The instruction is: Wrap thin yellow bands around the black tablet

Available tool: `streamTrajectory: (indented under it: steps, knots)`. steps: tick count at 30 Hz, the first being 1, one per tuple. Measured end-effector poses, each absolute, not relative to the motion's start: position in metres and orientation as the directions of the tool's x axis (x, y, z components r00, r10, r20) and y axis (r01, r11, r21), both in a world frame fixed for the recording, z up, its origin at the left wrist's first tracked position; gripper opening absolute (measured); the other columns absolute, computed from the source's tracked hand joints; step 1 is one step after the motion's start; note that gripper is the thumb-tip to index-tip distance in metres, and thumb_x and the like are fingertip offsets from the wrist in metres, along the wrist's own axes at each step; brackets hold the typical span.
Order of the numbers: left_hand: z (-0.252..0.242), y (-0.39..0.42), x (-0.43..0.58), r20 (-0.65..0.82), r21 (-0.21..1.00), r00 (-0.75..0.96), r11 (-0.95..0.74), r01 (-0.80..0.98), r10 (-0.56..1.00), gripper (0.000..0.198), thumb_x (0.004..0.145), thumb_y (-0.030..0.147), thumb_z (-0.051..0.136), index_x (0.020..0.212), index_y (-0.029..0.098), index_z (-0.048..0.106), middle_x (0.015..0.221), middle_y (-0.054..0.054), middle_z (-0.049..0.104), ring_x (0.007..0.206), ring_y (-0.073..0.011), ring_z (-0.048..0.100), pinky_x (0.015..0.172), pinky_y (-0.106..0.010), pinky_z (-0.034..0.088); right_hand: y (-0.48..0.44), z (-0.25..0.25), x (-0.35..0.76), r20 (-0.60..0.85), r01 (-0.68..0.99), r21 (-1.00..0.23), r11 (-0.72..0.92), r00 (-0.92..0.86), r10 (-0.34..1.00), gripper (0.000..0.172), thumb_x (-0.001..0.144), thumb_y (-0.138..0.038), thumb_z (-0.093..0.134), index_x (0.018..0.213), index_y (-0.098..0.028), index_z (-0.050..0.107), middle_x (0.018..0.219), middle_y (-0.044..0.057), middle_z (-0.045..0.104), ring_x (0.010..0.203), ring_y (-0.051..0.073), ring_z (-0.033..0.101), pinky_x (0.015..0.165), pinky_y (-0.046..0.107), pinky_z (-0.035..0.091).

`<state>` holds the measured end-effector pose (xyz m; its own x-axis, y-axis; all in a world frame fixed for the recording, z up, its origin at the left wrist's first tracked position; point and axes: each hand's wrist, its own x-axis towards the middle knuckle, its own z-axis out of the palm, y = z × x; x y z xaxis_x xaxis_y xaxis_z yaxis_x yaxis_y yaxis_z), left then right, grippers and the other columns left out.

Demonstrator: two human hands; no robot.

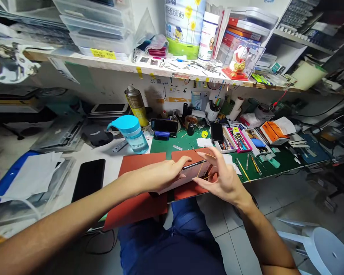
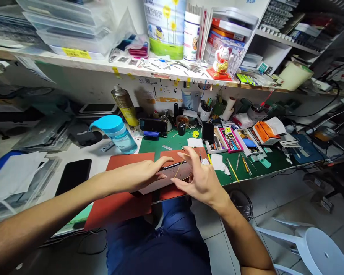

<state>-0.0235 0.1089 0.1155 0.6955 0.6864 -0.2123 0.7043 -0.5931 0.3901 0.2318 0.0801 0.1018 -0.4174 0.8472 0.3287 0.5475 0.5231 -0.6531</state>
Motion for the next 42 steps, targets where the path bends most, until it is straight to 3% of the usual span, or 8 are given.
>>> streamTrajectory:
  steps: [5,13,16,20,24,28,35,42]
  knots:
    - [0.119,0.099,-0.02,-0.018,0.331,0.739,-0.694,0.64,0.673,0.056,0.109,0.035,0.036,0.158,0.018,0.015,0.079,-0.002,0.071,0.06,-0.0225,0.065,0.053,-0.028,0.035,0.087,0.109,0.22,0.267,0.719,-0.39,0.575,-0.509,0.818,0.097,0.089,-0.041,0.077,0.165,-0.021,0.02,0.14,0.017,0.07,0.093,0.032,0.08,0.083,0.042,0.063]
    - [0.137,0.096,0.002,-0.088,0.086,0.747,-0.742,0.665,0.659,0.031,0.108,0.033,0.036,0.13,0.019,0.052,0.085,-0.006,0.075,0.069,-0.0272,0.073,0.05,-0.035,0.033,0.09,0.116,0.22,0.212,0.751,-0.324,0.575,-0.535,0.818,0.098,0.09,-0.035,0.072,0.166,-0.022,0.012,0.146,0.013,0.066,0.103,0.033,0.078,0.083,0.042,0.06]
    - [0.133,0.092,0.015,-0.108,0.017,0.697,-0.7,0.714,0.709,0.037,0.11,0.039,0.027,0.107,0.019,0.059,0.077,-0.007,0.072,0.064,-0.0292,0.071,0.049,-0.036,0.029,0.089,0.119,0.223,0.179,0.734,-0.31,0.604,-0.579,0.795,0.096,0.092,-0.032,0.071,0.167,-0.021,0.013,0.144,0.014,0.068,0.105,0.033,0.077,0.086,0.041,0.058]
    - [0.122,0.087,0.024,-0.139,-0.069,0.65,-0.662,0.746,0.747,0.046,0.111,0.044,0.022,0.104,0.016,0.058,0.067,-0.006,0.066,0.057,-0.0298,0.07,0.045,-0.037,0.017,0.102,0.115,0.244,0.18,0.743,-0.403,0.534,-0.508,0.843,0.107,0.084,-0.044,0.084,0.167,-0.028,0.018,0.144,0.014,0.068,0.105,0.035,0.077,0.086,0.041,0.058]
    - [0.118,0.088,0.023,-0.145,-0.096,0.673,-0.688,0.72,0.725,0.049,0.112,0.042,0.015,0.106,0.016,0.056,0.067,-0.006,0.066,0.057,-0.0291,0.07,0.046,-0.037,0.013,0.126,0.074,0.271,0.109,0.61,-0.73,0.309,-0.342,0.933,0.121,0.066,-0.042,0.096,0.163,-0.035,0.024,0.147,0.012,0.066,0.101,0.028,0.077,0.09,0.04,0.059]
    - [0.117,0.092,0.018,-0.131,-0.061,0.656,-0.666,0.743,0.743,0.046,0.111,0.045,0.018,0.106,0.017,0.054,0.064,-0.006,0.065,0.057,-0.03,0.069,0.048,-0.037,0.015,0.129,0.007,0.27,-0.189,0.248,-0.962,-0.11,-0.32,0.928,0.116,0.063,-0.039,0.095,0.158,-0.029,0.029,0.123,0.009,0.076,0.064,0.017,0.072,0.051,0.027,0.058]
    - [0.11,0.11,0.008,-0.147,-0.004,0.641,-0.648,0.762,0.754,0.048,0.111,0.04,0.013,0.106,0.018,0.055,0.063,-0.004,0.059,0.052,-0.0257,0.059,0.05,-0.036,0.017,0.115,-0.035,0.247,-0.237,0.25,-0.952,-0.178,-0.23,0.944,0.057,0.072,-0.048,0.089,0.114,-0.021,0.062,0.092,0.003,0.077,0.04,0.012,0.061,0.034,0.023,0.046]
    - [0.113,0.14,-0.042,-0.098,0.499,0.51,-0.401,0.768,0.854,0.039,0.108,0.046,0.029,0.086,0.023,0.052,0.064,0.003,0.045,0.056,-0.0168,0.048,0.061,-0.031,0.034,0.132,0.007,0.229,-0.204,0.385,-0.916,-0.107,-0.22,0.954,0.053,0.074,-0.056,0.086,0.105,-0.017,0.07,0.085,0.005,0.077,0.044,0.014,0.06,0.039,0.026,0.046]
